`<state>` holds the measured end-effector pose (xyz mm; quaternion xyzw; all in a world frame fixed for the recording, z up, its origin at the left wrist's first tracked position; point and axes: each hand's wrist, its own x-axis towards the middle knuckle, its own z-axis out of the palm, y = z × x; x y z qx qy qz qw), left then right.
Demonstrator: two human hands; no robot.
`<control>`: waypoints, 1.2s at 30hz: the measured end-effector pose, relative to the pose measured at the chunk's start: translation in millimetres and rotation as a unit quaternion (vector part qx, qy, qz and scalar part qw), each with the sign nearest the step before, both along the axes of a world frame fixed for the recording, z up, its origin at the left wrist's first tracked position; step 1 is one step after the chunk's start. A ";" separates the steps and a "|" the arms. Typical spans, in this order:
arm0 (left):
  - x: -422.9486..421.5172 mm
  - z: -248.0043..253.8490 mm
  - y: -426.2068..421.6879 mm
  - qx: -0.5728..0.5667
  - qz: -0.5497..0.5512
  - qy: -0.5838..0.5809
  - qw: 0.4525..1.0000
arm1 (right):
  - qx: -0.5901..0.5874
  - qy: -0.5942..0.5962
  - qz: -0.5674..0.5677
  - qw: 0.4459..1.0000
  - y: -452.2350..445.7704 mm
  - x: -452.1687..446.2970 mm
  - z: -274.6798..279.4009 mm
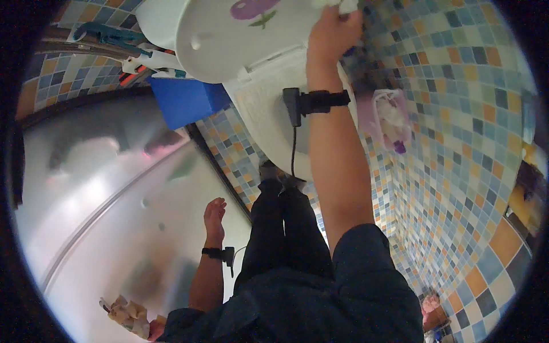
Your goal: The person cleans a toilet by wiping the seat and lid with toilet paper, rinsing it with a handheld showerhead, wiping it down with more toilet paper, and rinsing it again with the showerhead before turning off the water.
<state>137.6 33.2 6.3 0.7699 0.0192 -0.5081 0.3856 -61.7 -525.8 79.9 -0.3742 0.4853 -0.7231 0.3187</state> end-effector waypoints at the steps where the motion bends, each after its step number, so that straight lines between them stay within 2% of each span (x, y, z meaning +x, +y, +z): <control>1: -1.8 1.1 -0.9 -0.008 0.003 0.001 1.000 | 0.000 -0.001 0.002 1.000 -8.3 -5.3 -15.3; 3: -2.1 1.8 5.2 -0.010 0.009 0.001 1.000 | 0.075 0.188 -0.080 0.976 -15.5 -23.8 -64.1; 4: -2.4 -0.1 6.7 -0.013 0.010 0.004 1.000 | 0.075 0.188 -0.077 0.976 -7.6 -23.7 -77.2; 6: -0.5 -5.8 8.4 -0.017 0.013 0.005 1.000 | 0.184 0.321 -0.078 0.926 5.1 -22.5 -102.6; 7: 0.9 -9.5 11.7 -0.008 0.019 0.007 1.000 | 0.182 0.320 -0.076 0.927 8.5 -22.0 -120.1; 9: 3.3 -11.3 16.8 0.003 0.026 0.008 1.000 | 0.297 0.440 0.028 0.847 17.3 -17.1 -141.7; 13: 5.7 -8.4 22.7 0.016 0.051 0.003 0.999 | 0.257 0.377 -0.026 0.889 14.9 -10.1 -149.8; 15: 10.6 -8.1 30.0 0.021 0.049 0.003 0.999 | 0.114 0.190 -0.055 0.974 -1.2 -14.5 -144.8; 16: 12.5 -10.1 34.9 0.018 0.044 0.003 0.999 | 0.115 0.192 -0.053 0.973 0.8 -9.6 -127.2; 18: 9.8 -15.3 34.1 0.010 0.040 0.006 0.999 | 0.037 0.106 -0.008 0.994 11.0 7.6 -64.1; 19: 8.5 -15.2 34.7 0.013 0.042 0.006 0.999 | 0.039 0.108 -0.008 0.993 19.1 15.9 -41.7; 21: 7.7 -13.7 30.8 0.014 0.044 0.004 0.999 | -0.051 0.308 -0.096 0.945 30.3 33.1 -14.0; 22: 6.6 -13.6 25.7 0.014 0.039 0.006 0.999 | -0.052 0.306 -0.099 0.945 31.4 37.7 -16.6; 24: 4.7 -10.4 17.9 0.016 0.031 0.008 0.999 | -0.070 0.433 -0.079 0.895 41.4 41.5 -32.5; 25: 4.2 -8.9 11.7 0.010 0.023 0.007 1.000 | -0.072 0.431 -0.082 0.896 45.4 44.9 -46.9; 27: 4.3 -11.0 6.1 0.004 0.014 0.005 1.000 | 0.008 0.381 0.016 0.925 55.6 50.5 -91.0; 28: 4.7 -12.5 5.3 -0.002 0.019 0.007 1.000 | 0.008 0.380 0.015 0.925 59.1 48.2 -119.4; 30: 7.2 -11.7 4.9 -0.010 0.023 0.008 1.000 | 0.129 0.364 0.041 0.922 58.9 36.4 -162.0; 31: 8.8 -10.3 2.9 -0.006 0.024 0.007 1.000 | 0.128 0.363 0.039 0.922 54.7 29.3 -148.0; 33: 11.0 -10.3 2.0 -0.002 0.030 0.006 1.000 | 0.040 0.397 -0.050 0.916 40.5 9.3 -111.0; 35: 13.9 -8.5 3.1 -0.031 0.027 0.003 0.999 | 0.001 0.348 -0.114 0.931 24.1 -6.1 -67.6; 36: 15.2 -6.6 1.8 -0.032 0.027 0.003 0.999 | 0.000 0.348 -0.114 0.931 16.0 -10.3 -71.1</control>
